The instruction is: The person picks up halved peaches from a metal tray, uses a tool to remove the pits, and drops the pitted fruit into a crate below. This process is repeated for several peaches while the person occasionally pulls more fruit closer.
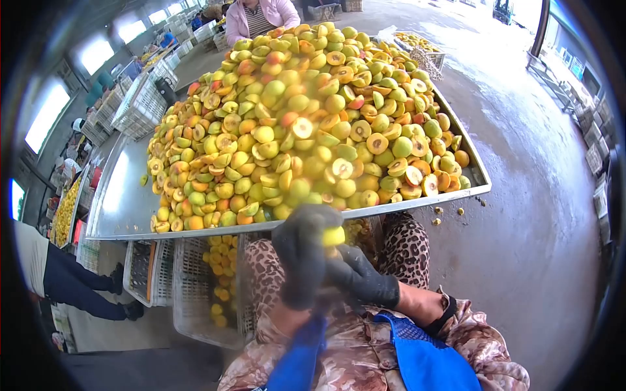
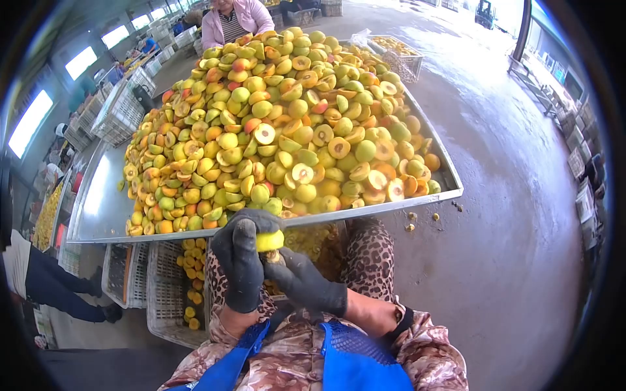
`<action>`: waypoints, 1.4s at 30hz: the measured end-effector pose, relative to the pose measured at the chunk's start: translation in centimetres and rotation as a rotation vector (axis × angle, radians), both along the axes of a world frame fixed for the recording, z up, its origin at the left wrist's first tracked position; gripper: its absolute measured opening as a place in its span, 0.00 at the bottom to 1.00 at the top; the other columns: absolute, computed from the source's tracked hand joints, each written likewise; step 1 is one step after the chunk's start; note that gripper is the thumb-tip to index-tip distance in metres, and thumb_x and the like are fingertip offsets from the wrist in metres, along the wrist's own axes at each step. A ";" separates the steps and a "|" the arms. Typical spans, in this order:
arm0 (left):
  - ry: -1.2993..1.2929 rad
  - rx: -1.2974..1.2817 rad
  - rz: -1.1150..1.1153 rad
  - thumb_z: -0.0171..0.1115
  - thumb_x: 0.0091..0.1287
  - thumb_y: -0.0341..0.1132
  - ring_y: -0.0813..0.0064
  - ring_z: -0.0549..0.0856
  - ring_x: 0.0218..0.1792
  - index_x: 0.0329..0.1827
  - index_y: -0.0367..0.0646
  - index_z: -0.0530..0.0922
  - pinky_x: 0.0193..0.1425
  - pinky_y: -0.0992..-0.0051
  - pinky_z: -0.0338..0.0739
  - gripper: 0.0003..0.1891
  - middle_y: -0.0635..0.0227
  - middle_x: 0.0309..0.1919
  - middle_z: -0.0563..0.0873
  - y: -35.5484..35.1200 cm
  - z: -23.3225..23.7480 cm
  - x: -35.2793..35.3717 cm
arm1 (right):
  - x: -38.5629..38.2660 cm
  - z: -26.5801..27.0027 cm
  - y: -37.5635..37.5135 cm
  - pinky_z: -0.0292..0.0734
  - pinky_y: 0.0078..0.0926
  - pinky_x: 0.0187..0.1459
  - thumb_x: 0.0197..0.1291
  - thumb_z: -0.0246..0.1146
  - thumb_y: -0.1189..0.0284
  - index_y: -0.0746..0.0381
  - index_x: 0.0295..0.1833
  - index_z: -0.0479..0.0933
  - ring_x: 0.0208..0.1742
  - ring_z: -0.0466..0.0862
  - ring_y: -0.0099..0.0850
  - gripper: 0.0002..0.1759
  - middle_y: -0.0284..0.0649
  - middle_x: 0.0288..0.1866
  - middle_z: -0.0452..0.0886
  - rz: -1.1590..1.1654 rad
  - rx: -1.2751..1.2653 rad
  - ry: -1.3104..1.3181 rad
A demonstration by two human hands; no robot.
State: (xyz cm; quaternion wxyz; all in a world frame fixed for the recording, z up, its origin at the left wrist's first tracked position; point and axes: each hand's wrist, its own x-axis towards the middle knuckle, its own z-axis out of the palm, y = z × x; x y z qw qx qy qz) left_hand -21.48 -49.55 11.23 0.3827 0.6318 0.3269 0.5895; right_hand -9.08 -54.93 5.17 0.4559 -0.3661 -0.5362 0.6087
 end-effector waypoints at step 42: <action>0.764 0.470 0.380 0.63 0.68 0.34 0.52 0.78 0.66 0.56 0.45 0.82 0.68 0.52 0.71 0.15 0.54 0.60 0.82 30.5 -9.2 -4.8 | 2.1 -9.2 5.0 0.78 0.27 0.52 0.78 0.61 0.56 0.67 0.61 0.79 0.48 0.77 0.19 0.24 0.34 0.47 0.84 0.046 -0.182 -0.149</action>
